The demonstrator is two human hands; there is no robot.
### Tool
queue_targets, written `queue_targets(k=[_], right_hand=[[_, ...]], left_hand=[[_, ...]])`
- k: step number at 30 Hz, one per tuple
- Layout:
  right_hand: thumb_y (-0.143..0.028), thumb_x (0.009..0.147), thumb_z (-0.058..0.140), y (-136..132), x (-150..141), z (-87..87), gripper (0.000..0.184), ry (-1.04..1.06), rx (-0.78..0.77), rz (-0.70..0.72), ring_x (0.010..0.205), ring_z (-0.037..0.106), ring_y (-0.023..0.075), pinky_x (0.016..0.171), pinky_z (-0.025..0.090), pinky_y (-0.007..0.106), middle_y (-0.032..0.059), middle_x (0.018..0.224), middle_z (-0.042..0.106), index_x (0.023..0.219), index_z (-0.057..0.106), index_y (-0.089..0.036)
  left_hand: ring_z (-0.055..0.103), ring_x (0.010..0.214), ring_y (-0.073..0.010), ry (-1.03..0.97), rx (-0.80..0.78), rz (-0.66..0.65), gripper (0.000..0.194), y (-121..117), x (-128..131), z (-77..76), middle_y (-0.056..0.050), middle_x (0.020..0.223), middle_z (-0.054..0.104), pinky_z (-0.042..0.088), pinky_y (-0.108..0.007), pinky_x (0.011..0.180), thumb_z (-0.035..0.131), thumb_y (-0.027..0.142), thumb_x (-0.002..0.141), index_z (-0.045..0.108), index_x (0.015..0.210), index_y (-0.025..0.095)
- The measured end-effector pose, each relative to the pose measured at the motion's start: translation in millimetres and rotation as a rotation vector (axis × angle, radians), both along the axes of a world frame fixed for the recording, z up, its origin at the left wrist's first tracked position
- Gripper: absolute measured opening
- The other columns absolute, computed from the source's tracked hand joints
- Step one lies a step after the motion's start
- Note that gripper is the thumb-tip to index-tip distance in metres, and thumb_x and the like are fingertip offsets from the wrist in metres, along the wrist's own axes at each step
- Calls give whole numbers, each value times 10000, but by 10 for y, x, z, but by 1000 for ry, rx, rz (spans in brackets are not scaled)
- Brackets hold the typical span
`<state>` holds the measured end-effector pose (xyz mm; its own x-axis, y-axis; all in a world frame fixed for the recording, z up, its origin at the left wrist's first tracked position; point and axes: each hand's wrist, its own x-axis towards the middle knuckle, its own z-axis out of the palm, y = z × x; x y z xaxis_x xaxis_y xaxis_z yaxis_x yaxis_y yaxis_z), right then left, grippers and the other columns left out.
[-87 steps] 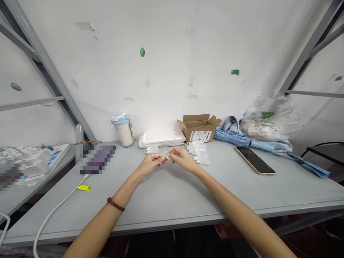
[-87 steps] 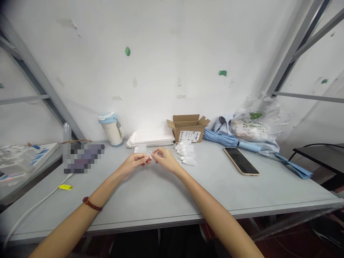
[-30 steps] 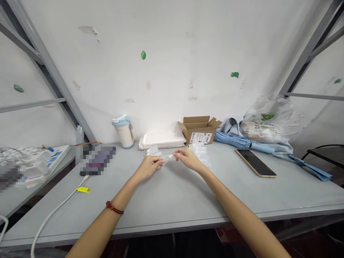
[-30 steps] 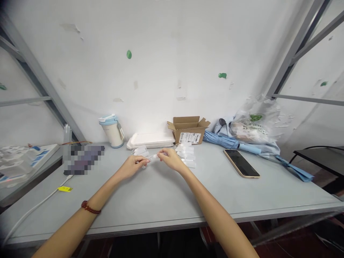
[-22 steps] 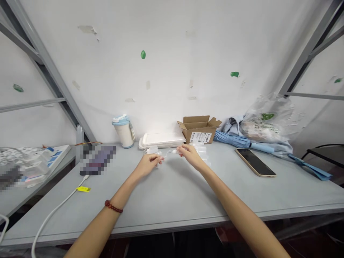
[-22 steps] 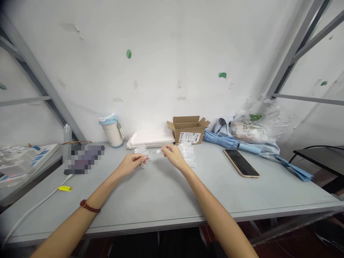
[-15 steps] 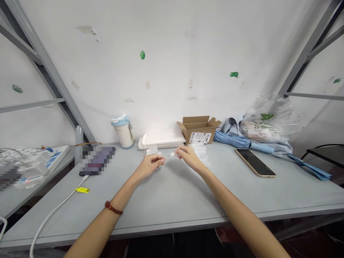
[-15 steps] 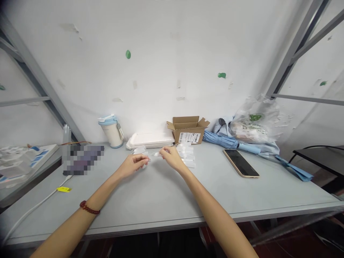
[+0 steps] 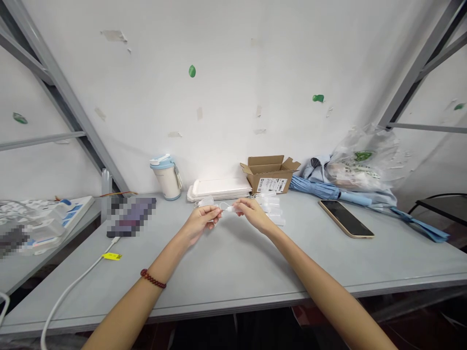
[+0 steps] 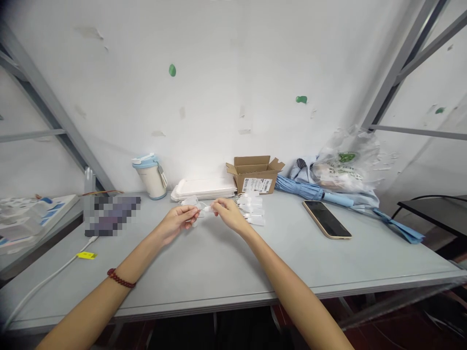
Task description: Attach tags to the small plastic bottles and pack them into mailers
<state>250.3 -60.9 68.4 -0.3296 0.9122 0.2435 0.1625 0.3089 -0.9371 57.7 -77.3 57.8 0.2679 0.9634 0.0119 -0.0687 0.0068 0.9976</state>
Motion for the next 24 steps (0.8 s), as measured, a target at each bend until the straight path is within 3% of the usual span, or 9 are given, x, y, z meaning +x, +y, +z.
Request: queue_targets(k=[12,18,24], right_hand=[[-295,748,448,17,-28,-54,175,-15,25,16,594,428,110,593,332,236,-27,616,479,687,551,-167],[-276,745,439,12,-33,-64,168,-128,75,-17,590,419,109,580,314,233,-34,600,468,672,545,-169],[-288,748,449,26,-43,-151,126,-111,37,-17,562,414,105,538,301,226,-44,604,476,752,517,-181]], left_hand=[[435,580,-75,-2,-14,2,294,12,-12,-23,-5,689,519,321,-184,482,712,416,661,631,710,139],[414,531,-81,162,70,101,309,-33,71,11,-4,623,535,314,-210,475,692,438,634,615,649,139],[363,477,-72,301,111,149,276,-83,142,6,5,571,538,291,-226,474,640,414,639,599,598,145]])
